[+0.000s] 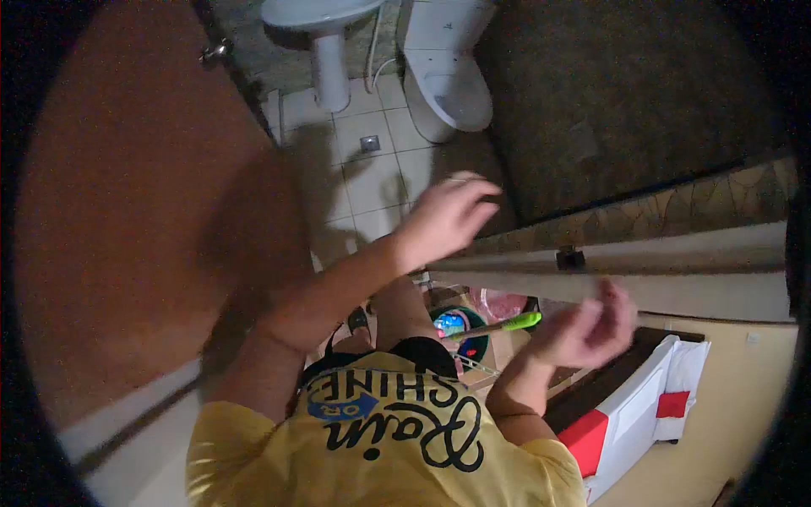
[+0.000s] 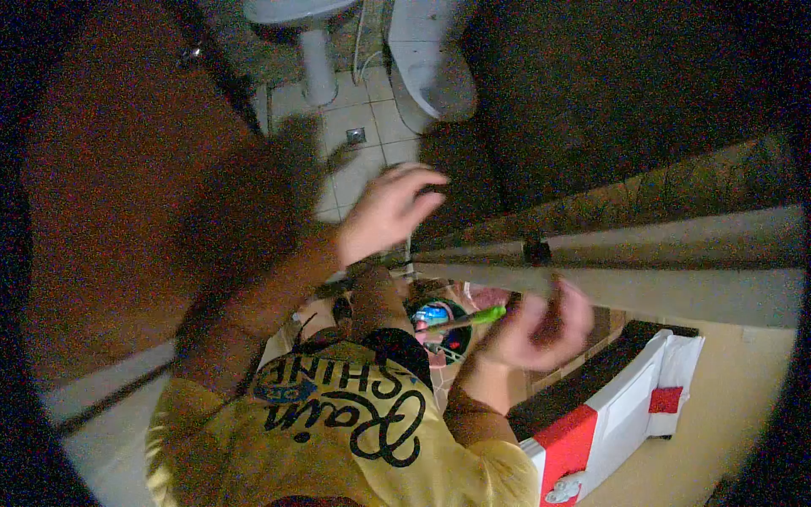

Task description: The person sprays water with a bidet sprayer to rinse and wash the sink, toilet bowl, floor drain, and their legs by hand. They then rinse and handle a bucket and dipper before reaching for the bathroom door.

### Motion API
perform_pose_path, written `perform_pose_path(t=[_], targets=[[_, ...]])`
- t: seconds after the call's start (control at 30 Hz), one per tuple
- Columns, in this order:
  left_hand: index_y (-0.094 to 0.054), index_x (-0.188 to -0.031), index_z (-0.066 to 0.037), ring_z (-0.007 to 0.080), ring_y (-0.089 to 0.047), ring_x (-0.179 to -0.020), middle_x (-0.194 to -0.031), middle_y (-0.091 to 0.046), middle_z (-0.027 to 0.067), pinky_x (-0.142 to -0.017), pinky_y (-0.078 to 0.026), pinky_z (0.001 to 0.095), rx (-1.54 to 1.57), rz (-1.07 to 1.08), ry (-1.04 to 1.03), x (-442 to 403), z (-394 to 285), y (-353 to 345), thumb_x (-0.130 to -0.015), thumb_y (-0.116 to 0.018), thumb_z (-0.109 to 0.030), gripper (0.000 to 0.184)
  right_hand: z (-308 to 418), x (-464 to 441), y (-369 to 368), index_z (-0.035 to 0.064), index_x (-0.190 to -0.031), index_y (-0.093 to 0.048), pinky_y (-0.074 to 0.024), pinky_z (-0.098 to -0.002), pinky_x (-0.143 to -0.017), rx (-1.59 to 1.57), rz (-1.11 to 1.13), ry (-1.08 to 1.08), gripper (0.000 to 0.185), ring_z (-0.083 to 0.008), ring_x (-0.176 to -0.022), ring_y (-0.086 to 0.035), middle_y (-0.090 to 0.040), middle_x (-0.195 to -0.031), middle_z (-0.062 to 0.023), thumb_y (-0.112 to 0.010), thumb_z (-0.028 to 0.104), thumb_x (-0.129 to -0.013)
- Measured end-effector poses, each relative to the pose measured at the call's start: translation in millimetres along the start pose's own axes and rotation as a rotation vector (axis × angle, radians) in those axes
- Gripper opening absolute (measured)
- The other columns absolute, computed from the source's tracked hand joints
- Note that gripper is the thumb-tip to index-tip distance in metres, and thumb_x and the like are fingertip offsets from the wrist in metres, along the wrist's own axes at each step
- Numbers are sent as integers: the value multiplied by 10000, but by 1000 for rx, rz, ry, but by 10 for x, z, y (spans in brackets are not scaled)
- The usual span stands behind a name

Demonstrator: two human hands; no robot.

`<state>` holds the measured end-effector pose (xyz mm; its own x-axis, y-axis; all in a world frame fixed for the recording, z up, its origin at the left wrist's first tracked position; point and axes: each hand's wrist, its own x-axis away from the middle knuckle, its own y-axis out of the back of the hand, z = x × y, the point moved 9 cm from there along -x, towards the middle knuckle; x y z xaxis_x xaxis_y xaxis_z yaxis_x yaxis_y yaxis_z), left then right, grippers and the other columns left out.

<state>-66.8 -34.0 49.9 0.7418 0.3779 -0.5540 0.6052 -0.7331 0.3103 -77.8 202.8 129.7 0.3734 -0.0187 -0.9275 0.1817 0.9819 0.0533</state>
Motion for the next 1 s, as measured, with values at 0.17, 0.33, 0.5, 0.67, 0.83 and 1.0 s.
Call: perform_pose_path(t=[0.17, 0.33, 0.5, 0.67, 0.83, 1.0], targets=[[-565, -986, -54, 282, -512, -934, -961, -563, 99, -820, -411, 375, -101, 168, -570, -1334, -421, -124, -793, -561, -113, 202, -355, -687, 238, -76, -1066, -469, -443, -299, -771, 61, -446, 160, 372, -208, -846, -519, -523, -1034, -156, -635, -18, -738], [-536, -1103, -75, 265, -419, -1147, -1164, -518, 121, -1021, -227, 396, 26, 277, -455, -2962, -397, -86, -818, -548, -247, 333, -358, -682, 36, -60, -1101, -431, -452, -290, -708, 407, -311, 298, 394, -208, -810, -511, -505, -1015, -158, -604, 22, -757], [-367, -1278, -18, 303, -428, -1147, -1224, -455, 195, -947, -352, 370, 388, 433, -664, -3149, -898, -1562, -850, -473, -282, 514, -366, -625, -348, -40, -1096, -423, -450, -306, -734, 526, -193, 256, 358, -222, -834, -513, -502, -1009, -159, -568, 95, -798], [-286, -1319, -27, 315, -314, -1217, -1304, -343, 189, -996, -269, 375, 776, 430, -601, -2857, -1466, -2022, -851, -475, -284, 566, -205, -438, -567, -20, -1092, -415, -449, -322, -759, 605, -196, 291, 336, -235, -858, -516, -498, -1003, -161, -531, 168, -839], [-204, -1359, -36, 327, -201, -1287, -1385, -231, 182, -1045, -185, 380, 1005, 432, -358, -2864, -1557, -2162, -852, -477, -285, 628, -39, -333, -630, 0, -1088, -407, -447, -338, -784, 662, -194, 285, 330, -249, -882, -519, -495, -997, -162, -494, 240, -880], [-133, -1389, -53, 348, -75, -1337, -1449, -116, 154, -1073, -54, 461, 928, 473, -686, -2947, -1683, -2071, -857, -467, -282, 670, -174, -341, -758, 50, -970, -363, -377, -333, -664, 813, -234, 236, 245, -200, -715, -455, -451, -816, -87, -420, 281, -915]])
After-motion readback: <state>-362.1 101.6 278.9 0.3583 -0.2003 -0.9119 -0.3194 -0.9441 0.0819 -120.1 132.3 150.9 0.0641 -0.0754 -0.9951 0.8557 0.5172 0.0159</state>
